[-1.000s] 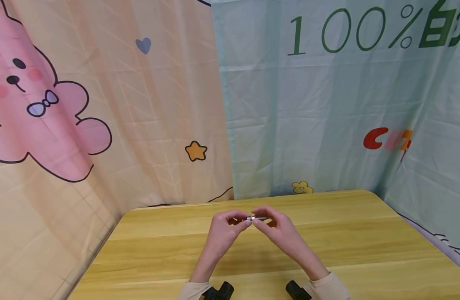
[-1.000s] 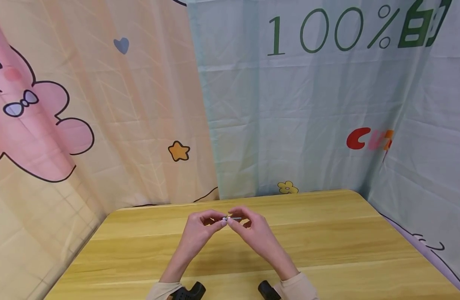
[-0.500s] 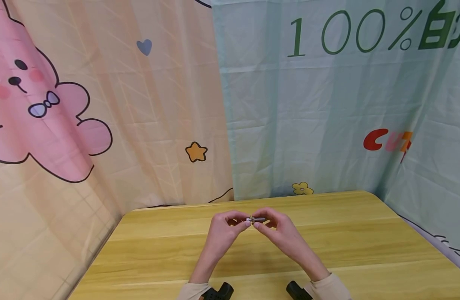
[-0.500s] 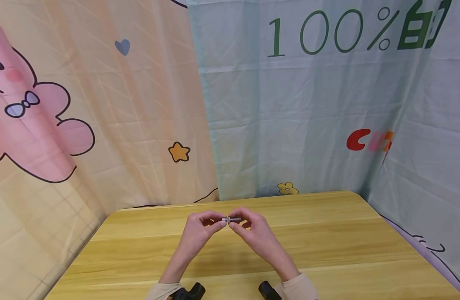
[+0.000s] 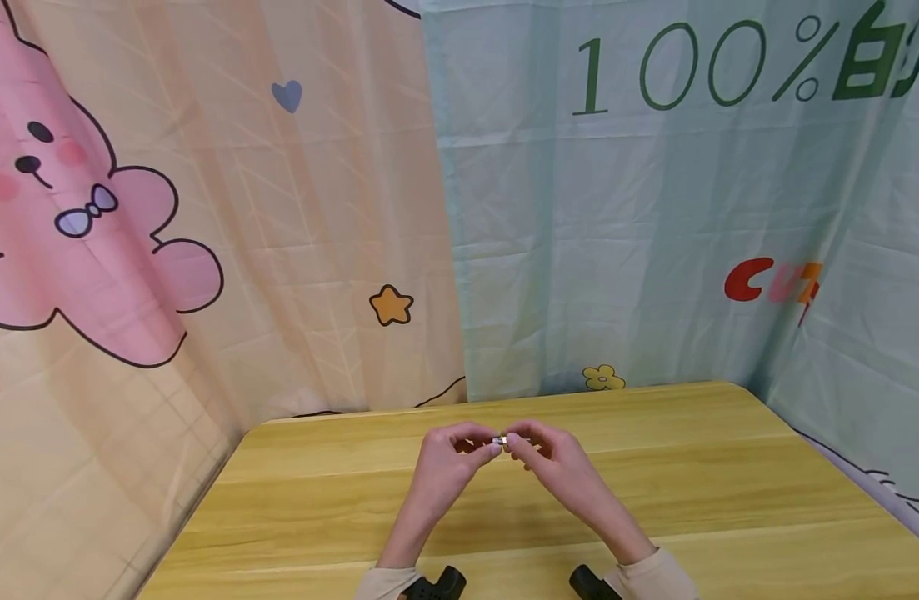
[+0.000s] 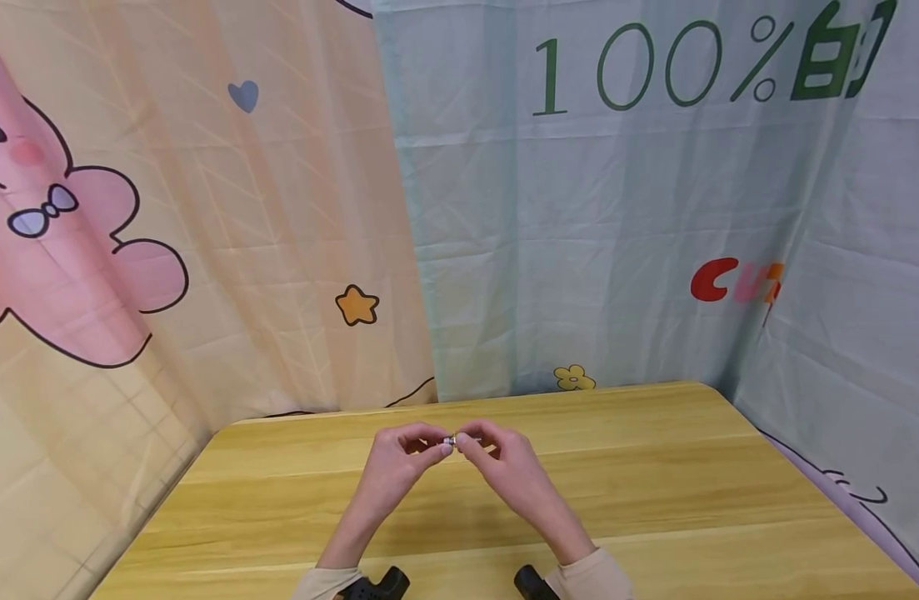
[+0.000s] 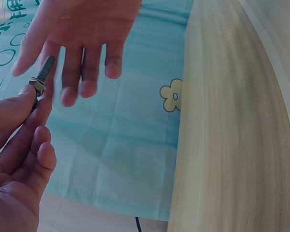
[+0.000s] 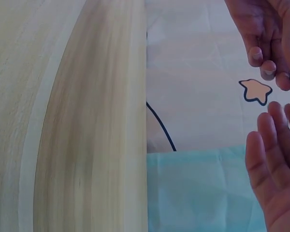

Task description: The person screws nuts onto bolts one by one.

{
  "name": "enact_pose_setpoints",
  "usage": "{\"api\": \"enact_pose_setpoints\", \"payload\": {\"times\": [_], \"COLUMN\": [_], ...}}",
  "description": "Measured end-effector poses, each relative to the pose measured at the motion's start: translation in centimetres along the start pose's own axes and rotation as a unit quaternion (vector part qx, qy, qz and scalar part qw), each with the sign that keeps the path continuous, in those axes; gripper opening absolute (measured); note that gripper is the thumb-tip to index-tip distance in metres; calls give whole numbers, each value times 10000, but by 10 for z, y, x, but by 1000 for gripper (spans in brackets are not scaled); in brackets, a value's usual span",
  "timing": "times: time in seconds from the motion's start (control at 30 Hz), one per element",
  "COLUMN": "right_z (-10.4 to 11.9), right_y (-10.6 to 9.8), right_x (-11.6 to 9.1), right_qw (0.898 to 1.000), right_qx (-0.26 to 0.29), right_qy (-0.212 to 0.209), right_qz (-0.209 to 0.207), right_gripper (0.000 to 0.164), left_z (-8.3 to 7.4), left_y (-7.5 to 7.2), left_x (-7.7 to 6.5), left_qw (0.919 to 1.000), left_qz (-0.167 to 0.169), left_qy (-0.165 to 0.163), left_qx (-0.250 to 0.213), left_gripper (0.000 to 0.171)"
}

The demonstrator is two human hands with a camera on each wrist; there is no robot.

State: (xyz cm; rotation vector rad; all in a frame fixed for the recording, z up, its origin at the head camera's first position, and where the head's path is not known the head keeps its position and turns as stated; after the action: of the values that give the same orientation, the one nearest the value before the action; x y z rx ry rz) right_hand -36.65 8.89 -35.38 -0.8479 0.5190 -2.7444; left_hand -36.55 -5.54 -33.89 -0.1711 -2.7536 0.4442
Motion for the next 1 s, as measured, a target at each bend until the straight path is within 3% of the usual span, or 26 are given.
{"api": "enact_pose_setpoints", "payload": {"times": [0.3, 0.53, 0.8, 1.0], "right_z": [14, 10, 3, -1], "right_y": [2, 2, 2, -1], "right_x": [0, 1, 0, 0], "right_qw": [9966, 9985, 9998, 9999], "right_qx": [21, 0, 44, -12], "right_qy": [-824, -535, -183, 69], "right_qz": [78, 88, -3, -118], "right_gripper": [16, 17, 24, 27], "left_z": [-5, -5, -2, 1], "left_y": [-1, -2, 1, 1], "left_x": [-3, -3, 0, 1], "left_qw": [9997, 9997, 10000, 10000], "left_qz": [-74, -96, 4, -16], "left_qy": [-222, -218, 41, -37], "left_qx": [80, 105, -16, -58], "left_gripper": [9, 7, 7, 7]}}
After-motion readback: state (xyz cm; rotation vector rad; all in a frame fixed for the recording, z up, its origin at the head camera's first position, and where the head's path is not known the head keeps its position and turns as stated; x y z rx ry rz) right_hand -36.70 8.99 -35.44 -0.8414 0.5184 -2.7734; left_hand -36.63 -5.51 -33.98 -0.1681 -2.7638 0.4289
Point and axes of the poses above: each hand's wrist, its own x-axis towards the middle knuckle, its own y-axis out of the palm, z = x × y, the point moved 10 cm from there along x, towards the middle knuckle, and after that the axes turned 8 degrees about -y, right-handed, at the moved point
